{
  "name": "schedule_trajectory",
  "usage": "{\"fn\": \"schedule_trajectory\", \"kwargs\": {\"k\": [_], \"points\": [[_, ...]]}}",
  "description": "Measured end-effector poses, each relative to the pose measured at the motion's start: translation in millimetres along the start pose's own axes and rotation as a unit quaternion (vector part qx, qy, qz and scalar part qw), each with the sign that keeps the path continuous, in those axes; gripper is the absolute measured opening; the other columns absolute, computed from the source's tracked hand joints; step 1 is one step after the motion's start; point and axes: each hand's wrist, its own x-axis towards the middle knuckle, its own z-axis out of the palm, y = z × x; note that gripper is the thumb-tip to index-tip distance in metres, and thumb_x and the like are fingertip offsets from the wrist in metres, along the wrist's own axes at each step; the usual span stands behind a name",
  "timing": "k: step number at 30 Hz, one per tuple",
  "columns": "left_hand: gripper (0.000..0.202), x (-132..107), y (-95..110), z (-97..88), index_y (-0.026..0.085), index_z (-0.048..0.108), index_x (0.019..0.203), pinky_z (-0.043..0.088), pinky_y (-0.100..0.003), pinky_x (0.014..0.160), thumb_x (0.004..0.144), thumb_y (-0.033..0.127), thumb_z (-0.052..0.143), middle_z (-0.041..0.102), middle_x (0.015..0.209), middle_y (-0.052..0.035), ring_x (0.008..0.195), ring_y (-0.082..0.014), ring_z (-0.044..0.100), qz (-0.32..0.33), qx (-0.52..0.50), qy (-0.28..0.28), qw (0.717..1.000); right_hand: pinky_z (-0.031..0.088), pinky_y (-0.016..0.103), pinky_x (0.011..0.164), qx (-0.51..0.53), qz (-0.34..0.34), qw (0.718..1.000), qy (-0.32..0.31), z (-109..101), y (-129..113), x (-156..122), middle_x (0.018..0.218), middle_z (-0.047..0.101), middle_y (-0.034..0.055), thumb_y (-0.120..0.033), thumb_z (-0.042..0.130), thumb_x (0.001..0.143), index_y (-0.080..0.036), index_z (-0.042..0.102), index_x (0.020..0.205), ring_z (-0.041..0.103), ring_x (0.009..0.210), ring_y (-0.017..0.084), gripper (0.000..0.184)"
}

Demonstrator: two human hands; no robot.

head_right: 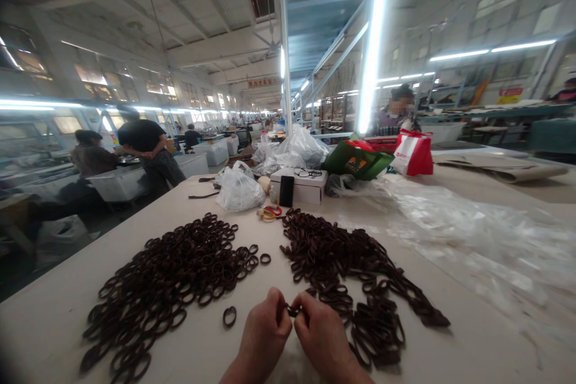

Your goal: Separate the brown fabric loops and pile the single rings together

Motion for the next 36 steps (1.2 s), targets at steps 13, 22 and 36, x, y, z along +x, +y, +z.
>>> {"fn": "schedule_trajectory", "kwargs": {"k": [13,22,36], "points": [[0.015,31.5,-55.6,-58.2,0.019,0.049,0.092,0.045,-0.026,0.061,0.083,0.030,0.047,0.059,0.079,-0.0022,0.062,-0.0166,0.058,-0.031,-0.062,0.270,0.960,0.040,0.027,0.068,-0.119,-0.037,0.990,0.067,-22.1,27.9,10.4,0.088,0.064,0.0008,-0.029,0.044,0.089,-0.023,0.061,0.096,0.060,0.075,0.016,0.019],[0.035,30.9,-58.1,-61.6,0.017,0.052,0.115,0.053,-0.027,0.063,0.086,0.036,0.049,0.059,0.103,-0.0088,0.073,-0.0165,0.059,0.022,-0.106,0.267,0.958,0.043,0.030,0.073,-0.279,-0.030,0.958,0.061,-27.0,43.8,21.8,0.094,0.060,0.0049,-0.019,0.052,0.084,-0.021,0.064,0.093,0.060,0.089,0.021,0.016],[0.022,12.5,-19.7,-20.7,0.019,0.058,0.104,0.043,-0.023,0.063,0.086,0.022,0.046,0.063,0.088,-0.0022,0.068,-0.0135,0.058,0.038,-0.116,0.053,0.991,0.042,0.031,0.069,-0.289,-0.024,0.954,0.080,-40.6,52.0,22.3,0.078,0.065,0.0059,-0.009,0.049,0.080,-0.020,0.063,0.078,0.061,0.076,0.022,0.018]]}}
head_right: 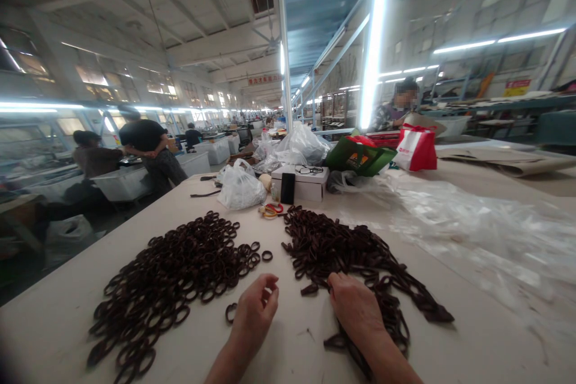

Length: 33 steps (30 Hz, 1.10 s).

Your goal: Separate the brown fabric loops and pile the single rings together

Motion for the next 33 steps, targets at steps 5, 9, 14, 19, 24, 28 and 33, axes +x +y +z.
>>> {"fn": "schedule_trajectory", "kwargs": {"k": [5,9,14,19,24,28,33], "points": [[0.018,-5.8,10.2,8.8,0.018,0.062,0.097,0.041,-0.022,0.061,0.085,0.024,0.050,0.064,0.081,-0.0011,0.065,-0.0135,0.057,-0.028,-0.046,-0.054,0.997,0.048,0.032,0.080,0.181,0.025,0.981,0.058,-5.1,0.1,1.6,0.095,0.069,0.0041,-0.018,0.045,0.082,-0.022,0.063,0.097,0.065,0.086,0.020,0.024],[0.019,-11.4,15.2,21.6,0.017,0.063,0.095,0.041,-0.022,0.057,0.080,0.026,0.056,0.065,0.082,-0.0014,0.062,-0.0135,0.059,-0.063,-0.136,-0.110,0.983,0.051,0.028,0.076,0.369,0.012,0.928,0.054,-0.4,-23.2,-4.0,0.091,0.070,0.0046,-0.026,0.045,0.082,-0.019,0.063,0.105,0.065,0.082,0.018,0.030],[0.012,-14.7,17.6,31.2,0.014,0.061,0.082,0.041,-0.021,0.054,0.074,0.023,0.057,0.063,0.072,-0.0018,0.058,-0.0146,0.060,-0.085,-0.223,-0.134,0.962,0.051,0.028,0.073,0.434,0.015,0.901,-0.005,4.2,-45.0,-13.4,0.084,0.070,0.0046,-0.031,0.045,0.083,-0.019,0.068,0.092,0.064,0.077,0.018,0.028],[0.017,-14.8,21.9,28.9,0.013,0.060,0.083,0.035,-0.018,0.050,0.067,0.018,0.063,0.061,0.070,0.0002,0.054,-0.0099,0.049,-0.096,-0.270,-0.135,0.949,0.047,0.027,0.060,0.491,0.086,0.864,-0.075,2.0,-48.8,-14.4,0.068,0.065,0.0025,-0.042,0.046,0.081,-0.017,0.068,0.090,0.060,0.063,0.018,0.035],[0.013,-16.2,25.7,27.3,0.013,0.061,0.078,0.033,-0.018,0.051,0.069,0.022,0.066,0.057,0.064,0.0014,0.054,-0.0088,0.044,-0.078,-0.249,-0.105,0.960,0.045,0.027,0.065,0.490,0.070,0.864,-0.092,1.2,-52.2,-14.3,0.072,0.065,0.0025,-0.040,0.044,0.081,-0.017,0.065,0.076,0.059,0.072,0.019,0.031],[0.015,-15.9,22.5,29.7,0.013,0.058,0.072,0.038,-0.019,0.051,0.071,0.027,0.064,0.054,0.061,0.0011,0.054,-0.0104,0.048,-0.097,-0.283,-0.105,0.948,0.048,0.028,0.070,0.466,0.037,0.881,-0.075,7.7,-50.8,-19.0,0.083,0.067,0.0035,-0.031,0.045,0.083,-0.018,0.066,0.090,0.061,0.076,0.018,0.026],[0.039,-10.7,18.7,30.0,0.015,0.050,0.068,0.033,-0.018,0.041,0.073,0.050,0.067,0.051,0.055,0.0022,0.042,-0.0082,0.043,-0.147,-0.328,-0.113,0.926,0.050,0.030,0.083,0.377,-0.118,0.918,0.045,6.4,-52.1,-24.7,0.102,0.066,0.0067,-0.014,0.048,0.081,-0.023,0.060,0.117,0.063,0.090,0.018,0.038]]}}
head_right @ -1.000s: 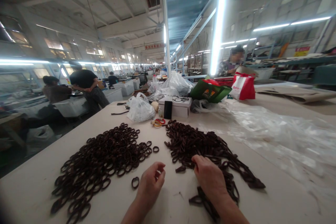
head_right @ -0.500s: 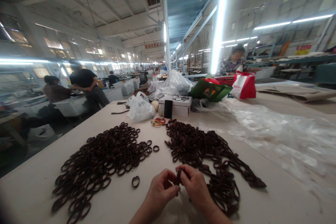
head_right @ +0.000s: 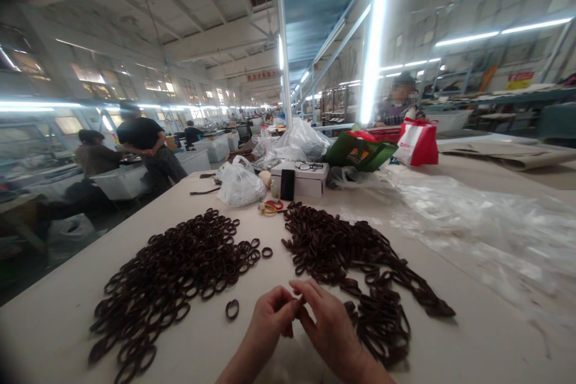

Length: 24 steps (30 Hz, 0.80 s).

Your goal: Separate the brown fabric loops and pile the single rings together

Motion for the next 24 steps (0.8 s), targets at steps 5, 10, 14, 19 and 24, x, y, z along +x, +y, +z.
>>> {"fn": "schedule_trajectory", "kwargs": {"k": [5,10,14,19,24], "points": [[0.047,6.7,-5.0,-3.6,0.016,0.046,0.070,0.029,-0.017,0.038,0.070,0.058,0.068,0.053,0.051,0.0014,0.038,-0.0083,0.043,-0.019,-0.025,-0.001,1.000,0.051,0.027,0.080,-0.030,-0.065,0.996,-0.046,-3.8,-7.1,1.5,0.097,0.066,0.0060,-0.007,0.042,0.084,-0.024,0.061,0.115,0.062,0.090,0.017,0.040],[0.038,8.5,-13.3,-5.1,0.016,0.046,0.073,0.034,-0.018,0.041,0.068,0.045,0.070,0.054,0.053,0.0016,0.042,-0.0100,0.048,-0.008,-0.034,-0.014,0.999,0.052,0.029,0.082,-0.015,-0.011,1.000,0.017,-3.5,2.8,2.1,0.097,0.068,0.0068,-0.016,0.048,0.087,-0.021,0.065,0.108,0.065,0.091,0.018,0.028],[0.026,3.0,-10.2,-0.4,0.014,0.051,0.072,0.039,-0.019,0.046,0.067,0.032,0.069,0.052,0.058,0.0022,0.047,-0.0098,0.050,0.012,-0.001,-0.017,1.000,0.052,0.031,0.084,0.011,0.044,0.998,0.039,-2.1,8.5,2.9,0.099,0.069,0.0065,-0.023,0.048,0.087,-0.021,0.066,0.106,0.065,0.093,0.019,0.026],[0.020,-2.9,-2.3,7.0,0.013,0.054,0.072,0.040,-0.020,0.048,0.065,0.029,0.063,0.051,0.059,0.0017,0.048,-0.0094,0.048,0.011,-0.015,-0.036,0.999,0.052,0.030,0.078,0.040,0.099,0.994,0.038,-0.1,8.2,2.7,0.094,0.069,0.0064,-0.024,0.046,0.086,-0.019,0.067,0.099,0.065,0.086,0.019,0.025],[0.015,-3.0,-2.1,4.2,0.014,0.054,0.070,0.038,-0.021,0.049,0.069,0.029,0.058,0.049,0.058,0.0017,0.050,-0.0104,0.046,0.028,0.040,-0.018,0.999,0.049,0.028,0.072,0.047,0.132,0.990,0.013,-1.5,6.0,4.2,0.087,0.068,0.0047,-0.026,0.047,0.085,-0.018,0.065,0.095,0.062,0.077,0.018,0.022]]}}
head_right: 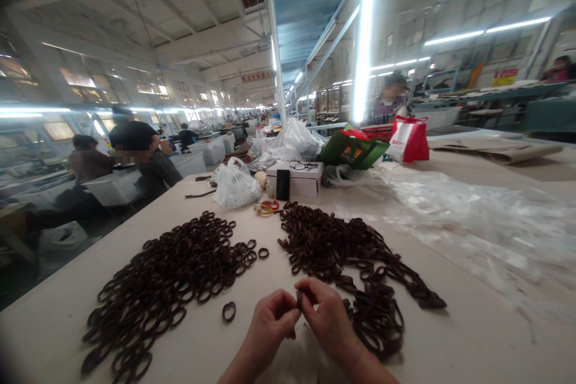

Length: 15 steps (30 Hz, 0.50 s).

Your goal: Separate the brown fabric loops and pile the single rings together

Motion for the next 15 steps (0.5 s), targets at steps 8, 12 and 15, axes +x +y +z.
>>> {"fn": "schedule_trajectory", "kwargs": {"k": [8,12,15], "points": [[0.010,9.6,-1.8,-27.5,0.015,0.056,0.070,0.034,-0.022,0.055,0.071,0.024,0.051,0.053,0.063,0.0010,0.060,-0.0124,0.044,0.049,0.155,0.099,0.982,0.042,0.023,0.062,0.093,0.011,0.984,-0.155,-12.8,-23.7,0.1,0.074,0.058,0.0001,-0.023,0.051,0.085,-0.017,0.060,0.086,0.053,0.068,0.013,0.011],[0.011,8.7,-2.4,-29.9,0.015,0.059,0.073,0.036,-0.022,0.058,0.073,0.023,0.052,0.056,0.067,0.0001,0.063,-0.0133,0.047,0.058,0.150,0.089,0.983,0.042,0.025,0.071,0.055,-0.091,0.986,-0.130,-9.9,-19.7,-1.0,0.083,0.056,0.0024,-0.013,0.051,0.080,-0.018,0.054,0.076,0.054,0.079,0.015,0.008],[0.009,5.6,-0.8,-26.6,0.015,0.058,0.071,0.035,-0.022,0.057,0.073,0.022,0.054,0.055,0.065,0.0007,0.061,-0.0124,0.046,0.056,0.154,0.070,0.984,0.040,0.024,0.068,-0.010,-0.131,0.984,-0.123,-8.3,-13.5,-1.0,0.083,0.054,0.0019,-0.009,0.049,0.078,-0.019,0.049,0.075,0.052,0.077,0.014,0.011]]}}
